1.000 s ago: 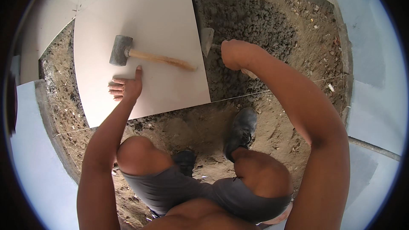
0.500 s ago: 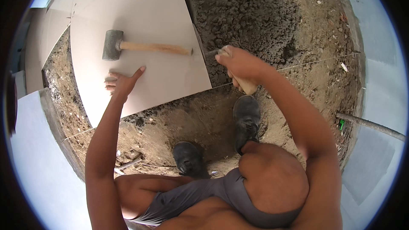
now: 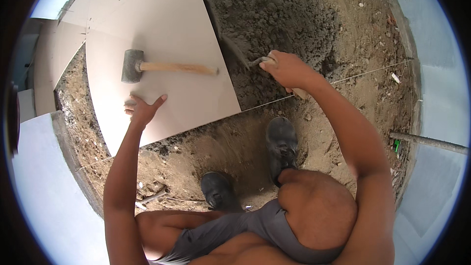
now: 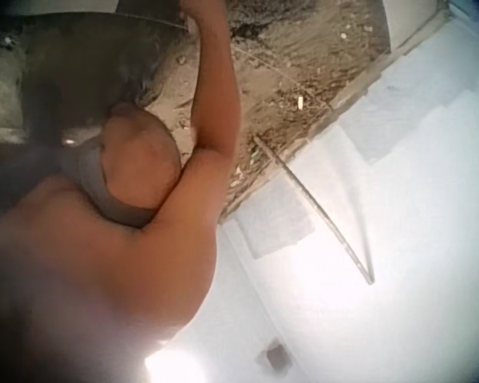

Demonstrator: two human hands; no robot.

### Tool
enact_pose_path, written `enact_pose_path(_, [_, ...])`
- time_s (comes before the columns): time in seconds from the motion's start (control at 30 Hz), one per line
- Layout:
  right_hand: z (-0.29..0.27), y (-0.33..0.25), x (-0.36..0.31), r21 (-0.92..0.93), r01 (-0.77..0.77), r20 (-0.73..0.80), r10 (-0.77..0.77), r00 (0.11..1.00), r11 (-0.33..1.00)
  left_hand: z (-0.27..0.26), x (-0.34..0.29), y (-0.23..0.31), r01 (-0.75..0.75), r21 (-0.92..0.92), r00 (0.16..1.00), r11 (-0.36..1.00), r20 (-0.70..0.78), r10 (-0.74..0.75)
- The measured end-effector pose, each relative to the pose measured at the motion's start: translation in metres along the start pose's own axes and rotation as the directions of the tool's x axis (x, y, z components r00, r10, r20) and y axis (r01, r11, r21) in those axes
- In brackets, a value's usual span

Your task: The person installs large white floor tiles on a prepared sand and cement base. They use a mallet to tap the tiles into place and a trowel to spread the base material.

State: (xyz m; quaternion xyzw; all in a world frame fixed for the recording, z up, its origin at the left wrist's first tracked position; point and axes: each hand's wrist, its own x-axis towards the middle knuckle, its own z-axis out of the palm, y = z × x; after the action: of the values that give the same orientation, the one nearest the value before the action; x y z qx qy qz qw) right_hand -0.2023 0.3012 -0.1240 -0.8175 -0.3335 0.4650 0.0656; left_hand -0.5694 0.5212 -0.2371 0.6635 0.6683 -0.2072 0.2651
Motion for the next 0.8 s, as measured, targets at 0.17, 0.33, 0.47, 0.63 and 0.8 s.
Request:
enact_pose_path(0.17, [-0.004, 0.013, -0.001, 0.208, -0.067, -0.209, 0.111, 0.971, 0.976, -0.001, -0.002, 0.01, 0.014, 0.014, 1.0, 1.0, 0.001, -0.014])
enact_pose_path(0.33, [0.024, -0.019, 0.006, 0.365, 0.023, 0.007, -0.028, 1.0, 0.931, -0.001, 0.002, 0.005, 0.025, -0.001, 1.0, 1.0, -0.007, -0.025])
enact_pose_path(0.47, [0.048, -0.032, 0.041, 0.072, -0.003, -0.075, 0.009, 0.997, 0.997, -0.002, 0.002, 0.01, 0.021, -0.007, 1.0, 1.0, 0.019, -0.02])
enact_pose_path(0.63, [0.019, -0.032, 0.059, -0.482, 0.087, -0.153, -0.181, 0.972, 0.872, -0.006, -0.004, 0.003, 0.025, 0.005, 1.0, 1.0, -0.006, -0.025])
enact_pose_path(0.8, [-0.033, 0.003, 0.053, -0.492, 0.013, -0.242, -0.151, 0.958, 0.871, -0.003, -0.001, 0.01, 0.001, 0.011, 1.0, 1.0, 0.023, -0.001])
